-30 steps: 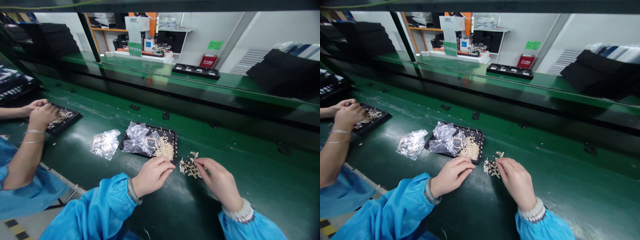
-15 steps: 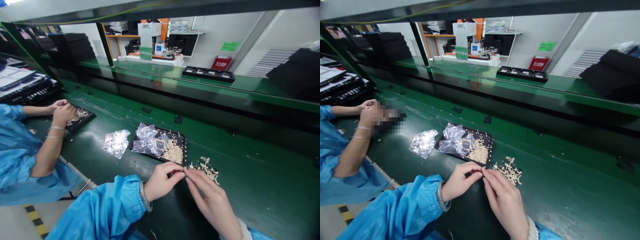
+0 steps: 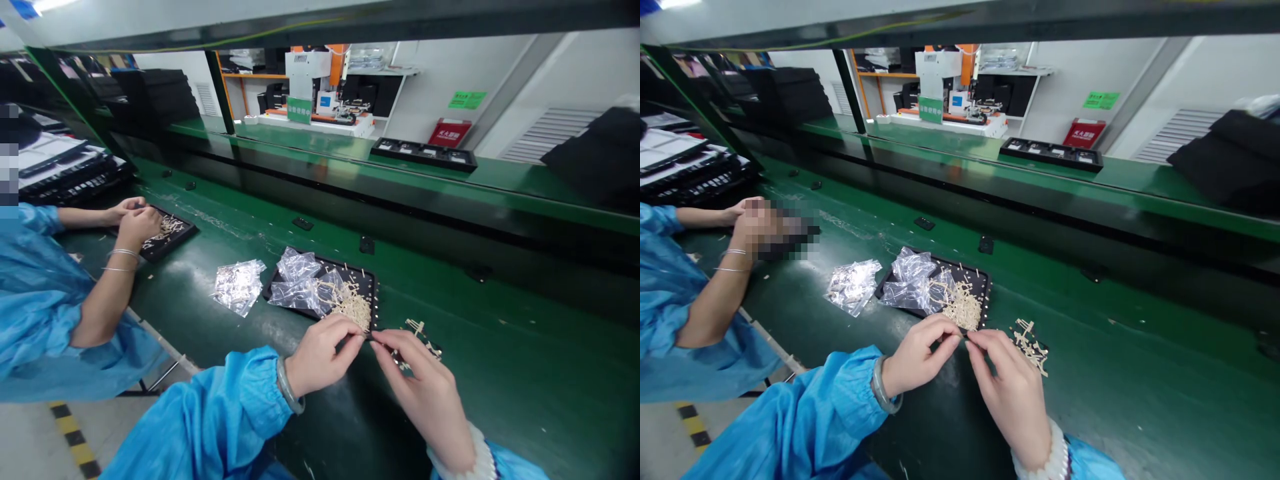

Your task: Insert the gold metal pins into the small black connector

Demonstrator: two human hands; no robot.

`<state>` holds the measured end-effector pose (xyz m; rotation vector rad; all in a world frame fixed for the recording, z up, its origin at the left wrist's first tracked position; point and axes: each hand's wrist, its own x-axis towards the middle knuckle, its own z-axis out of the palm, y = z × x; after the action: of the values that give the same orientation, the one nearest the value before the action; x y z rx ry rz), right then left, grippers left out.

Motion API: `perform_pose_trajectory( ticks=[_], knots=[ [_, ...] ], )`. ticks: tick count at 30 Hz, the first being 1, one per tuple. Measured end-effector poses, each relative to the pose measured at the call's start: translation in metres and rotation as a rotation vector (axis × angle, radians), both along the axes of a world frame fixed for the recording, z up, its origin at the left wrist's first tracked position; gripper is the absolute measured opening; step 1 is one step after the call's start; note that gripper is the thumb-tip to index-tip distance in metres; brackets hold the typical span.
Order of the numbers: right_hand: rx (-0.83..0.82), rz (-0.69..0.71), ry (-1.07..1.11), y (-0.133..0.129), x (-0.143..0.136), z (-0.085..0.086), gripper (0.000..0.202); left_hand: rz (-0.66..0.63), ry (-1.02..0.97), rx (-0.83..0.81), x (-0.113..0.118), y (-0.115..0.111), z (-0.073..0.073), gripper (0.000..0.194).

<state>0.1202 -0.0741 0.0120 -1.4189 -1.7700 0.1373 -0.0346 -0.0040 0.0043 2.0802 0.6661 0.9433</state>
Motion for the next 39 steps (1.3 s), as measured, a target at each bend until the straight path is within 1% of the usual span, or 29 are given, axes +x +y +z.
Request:
perform_pose_trajectory(
  ticks=[4,7,9,12,14,16,19,22,28,31,34,36,39],
  knots=[
    [0.064,-0.034,-0.121,0.000,-0.003,0.001,0.011,0.021,0.040,0.091,-0.001,0.001,-0.003,0.016],
    [0.055,-0.070,-0.218,0.003,-0.004,0.002,0.015,0.049,0.099,0.227,-0.003,0.003,-0.006,0.017],
    [0.027,-0.081,-0.222,0.005,-0.004,0.003,0.018,0.068,0.144,0.325,-0.004,0.004,-0.006,0.017],
    [-0.048,-0.042,-0.130,0.008,-0.005,0.004,0.020,0.092,0.180,0.419,-0.005,0.005,-0.005,0.016],
    [-0.067,-0.044,-0.067,0.011,-0.006,0.004,0.017,0.106,0.197,0.453,-0.006,0.006,-0.004,0.016],
    [-0.038,-0.061,-0.050,0.013,-0.008,0.002,0.013,0.120,0.223,0.472,-0.006,0.006,-0.003,0.016],
    [0.017,-0.030,-0.100,0.017,-0.009,-0.001,0.009,0.140,0.276,0.500,-0.007,0.008,-0.003,0.018],
    [0.034,0.013,-0.162,0.020,-0.009,-0.002,0.013,0.143,0.332,0.552,-0.009,0.010,-0.003,0.019],
    [0.065,0.021,-0.241,0.023,-0.011,0.004,0.013,0.137,0.380,0.680,-0.013,0.015,-0.003,0.021],
    [0.049,0.017,-0.171,0.026,-0.015,0.005,0.013,0.145,0.331,0.633,-0.013,0.015,-0.001,0.019],
    [-0.048,0.005,0.001,0.032,-0.012,0.002,0.013,0.130,0.216,0.464,-0.012,0.013,0.002,0.017],
    [-0.110,-0.042,0.095,0.037,-0.006,0.000,0.014,0.132,0.143,0.328,-0.012,0.013,0.003,0.017],
    [-0.131,-0.122,0.152,0.043,0.004,-0.002,0.017,0.164,0.111,0.187,-0.011,0.014,0.004,0.017]
  ],
)
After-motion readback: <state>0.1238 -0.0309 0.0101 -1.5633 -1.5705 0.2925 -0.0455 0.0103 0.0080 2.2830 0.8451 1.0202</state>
